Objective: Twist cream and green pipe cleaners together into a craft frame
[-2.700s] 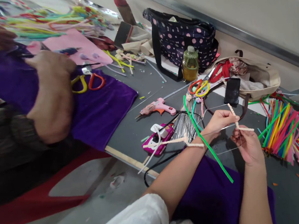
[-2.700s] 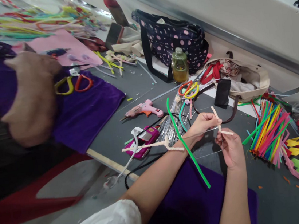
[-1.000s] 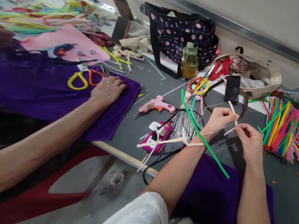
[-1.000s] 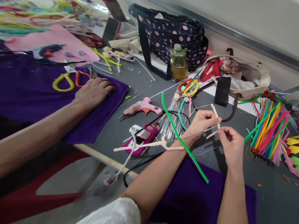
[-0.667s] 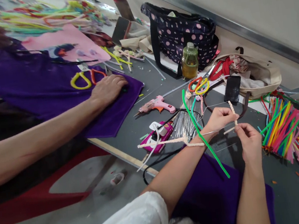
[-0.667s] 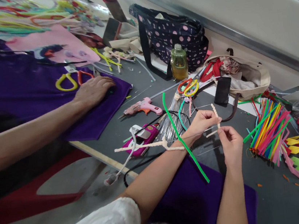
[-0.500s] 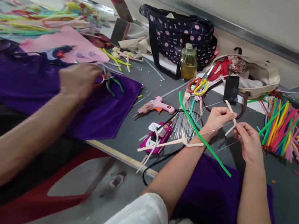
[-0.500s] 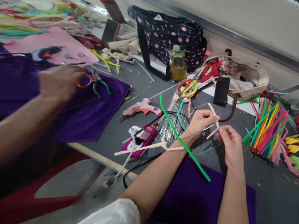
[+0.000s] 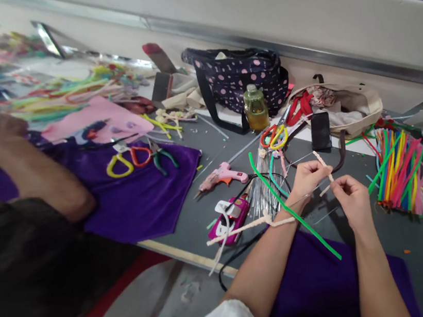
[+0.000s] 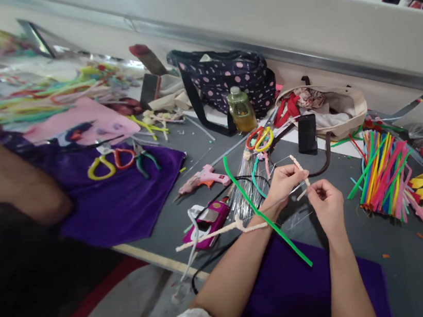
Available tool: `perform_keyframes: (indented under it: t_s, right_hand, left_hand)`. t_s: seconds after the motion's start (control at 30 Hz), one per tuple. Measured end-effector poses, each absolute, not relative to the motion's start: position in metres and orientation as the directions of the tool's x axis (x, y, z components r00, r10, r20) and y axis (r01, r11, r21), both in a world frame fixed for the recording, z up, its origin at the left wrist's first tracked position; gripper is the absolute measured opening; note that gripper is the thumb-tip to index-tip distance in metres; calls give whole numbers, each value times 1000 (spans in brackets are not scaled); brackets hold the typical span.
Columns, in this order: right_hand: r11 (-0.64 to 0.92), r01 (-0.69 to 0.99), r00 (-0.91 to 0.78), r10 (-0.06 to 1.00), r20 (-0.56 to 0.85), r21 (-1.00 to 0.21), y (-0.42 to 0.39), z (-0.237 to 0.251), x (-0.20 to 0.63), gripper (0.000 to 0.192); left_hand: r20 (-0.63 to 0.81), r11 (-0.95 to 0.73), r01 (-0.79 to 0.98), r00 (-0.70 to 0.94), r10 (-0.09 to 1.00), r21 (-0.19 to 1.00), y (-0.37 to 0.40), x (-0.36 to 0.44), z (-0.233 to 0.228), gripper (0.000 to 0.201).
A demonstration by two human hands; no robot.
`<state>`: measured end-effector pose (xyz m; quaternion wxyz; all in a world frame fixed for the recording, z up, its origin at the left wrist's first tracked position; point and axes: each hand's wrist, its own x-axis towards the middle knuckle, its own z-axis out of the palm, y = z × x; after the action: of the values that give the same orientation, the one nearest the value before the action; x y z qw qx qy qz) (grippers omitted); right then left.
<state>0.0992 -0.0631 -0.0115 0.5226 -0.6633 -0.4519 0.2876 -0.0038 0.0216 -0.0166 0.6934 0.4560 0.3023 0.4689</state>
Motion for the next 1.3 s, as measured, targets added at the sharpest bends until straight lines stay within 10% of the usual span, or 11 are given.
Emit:
perform_keyframes:
  t_s: [0.13,0.47,0.93,1.3]
  right_hand:
    - [-57,295,477,873,95,-954,-64,-10,94,22]
    - [-208,-376,154,947,-282,-903,-63,-17,98,33]
    - [-271,-564,-17,948,-317,-780,-64,-25,96,35]
    - [-216,-597,152,915,-373,-772,-61,-20,87,32]
  left_hand:
    - [-47,174,-330,359,932,928,20,-5,-20,36]
    - [-75,201,-379,321,944,903,21,-12,-20,38]
    - [-35,142,-406,260,965,903,23,-15,-23,40]
    - [-47,138,-388,235,971,911,24,-16,-24,41]
